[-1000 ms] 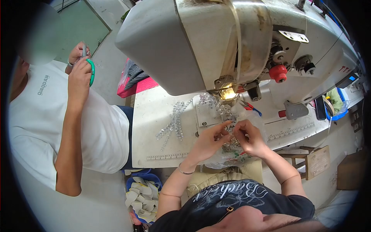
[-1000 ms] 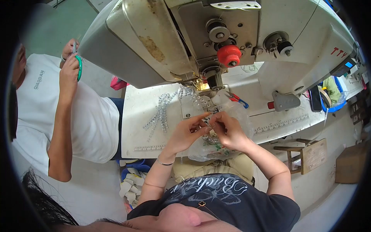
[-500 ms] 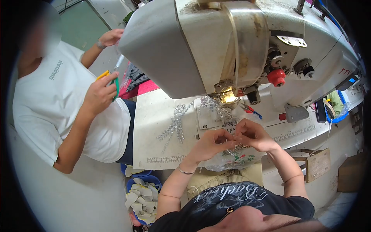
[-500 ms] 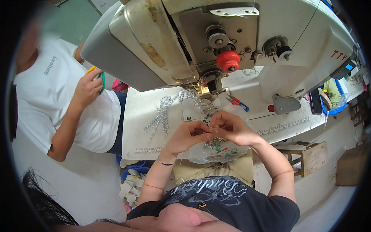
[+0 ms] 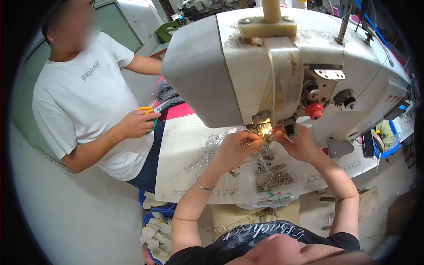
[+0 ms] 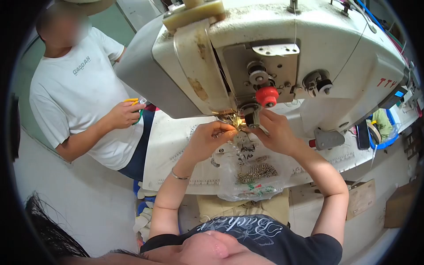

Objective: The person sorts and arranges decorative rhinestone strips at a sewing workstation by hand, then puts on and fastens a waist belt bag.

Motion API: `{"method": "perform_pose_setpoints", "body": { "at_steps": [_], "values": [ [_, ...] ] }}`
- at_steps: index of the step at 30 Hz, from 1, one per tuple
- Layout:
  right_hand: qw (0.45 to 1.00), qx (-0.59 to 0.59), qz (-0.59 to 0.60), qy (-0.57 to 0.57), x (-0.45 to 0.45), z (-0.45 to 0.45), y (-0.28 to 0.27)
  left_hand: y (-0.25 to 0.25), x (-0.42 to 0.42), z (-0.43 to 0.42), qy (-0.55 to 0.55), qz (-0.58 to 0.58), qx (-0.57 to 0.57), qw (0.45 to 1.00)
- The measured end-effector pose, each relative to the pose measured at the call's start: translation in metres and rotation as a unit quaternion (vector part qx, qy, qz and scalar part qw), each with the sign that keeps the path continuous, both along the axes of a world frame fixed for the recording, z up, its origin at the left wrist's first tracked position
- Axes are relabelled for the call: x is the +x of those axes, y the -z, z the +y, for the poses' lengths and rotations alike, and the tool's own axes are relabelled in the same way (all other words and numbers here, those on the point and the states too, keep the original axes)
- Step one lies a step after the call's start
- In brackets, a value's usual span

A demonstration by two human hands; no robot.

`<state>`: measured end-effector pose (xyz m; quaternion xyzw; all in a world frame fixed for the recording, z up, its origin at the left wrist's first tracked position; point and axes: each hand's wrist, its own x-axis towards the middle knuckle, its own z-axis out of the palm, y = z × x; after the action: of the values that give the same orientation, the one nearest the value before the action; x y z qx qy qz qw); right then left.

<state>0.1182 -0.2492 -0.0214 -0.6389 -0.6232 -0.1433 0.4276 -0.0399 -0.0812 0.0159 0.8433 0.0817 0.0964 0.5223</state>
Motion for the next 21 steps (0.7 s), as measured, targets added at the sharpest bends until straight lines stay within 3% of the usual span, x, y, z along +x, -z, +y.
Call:
{"method": "perform_pose_setpoints", "body": {
  "at_steps": [1,2,5,9,12,15,19,21],
  "values": [
    [0.997,0.040,-0.065,-0.006,0.005,0.004,-0.003,-0.003,0.002,0.009,0.009,0.011,-0.034,0.999],
    [0.995,0.004,-0.100,-0.018,0.009,0.004,-0.008,-0.006,0.005,0.017,0.018,0.022,-0.066,0.997],
    [0.985,-0.116,-0.130,-0.008,0.023,0.010,0.002,-0.008,0.014,0.028,0.066,-0.011,-0.069,0.995],
    [0.988,-0.086,-0.127,-0.028,0.030,0.014,0.005,-0.013,0.024,0.039,0.148,-0.016,-0.086,0.985],
    [0.994,-0.090,-0.056,-0.031,0.027,0.009,-0.010,-0.013,0.031,0.046,0.142,0.021,0.003,0.990],
    [0.990,-0.140,-0.020,-0.010,0.036,0.010,0.001,-0.006,0.036,0.064,0.163,-0.072,0.190,0.966],
    [0.980,-0.187,-0.067,0.009,0.062,0.020,0.039,-0.006,0.038,0.067,0.163,-0.141,0.224,0.950],
    [0.978,-0.201,-0.059,0.013,0.064,0.020,0.040,-0.009,0.041,0.071,0.194,-0.099,0.143,0.965]
  ]
}}
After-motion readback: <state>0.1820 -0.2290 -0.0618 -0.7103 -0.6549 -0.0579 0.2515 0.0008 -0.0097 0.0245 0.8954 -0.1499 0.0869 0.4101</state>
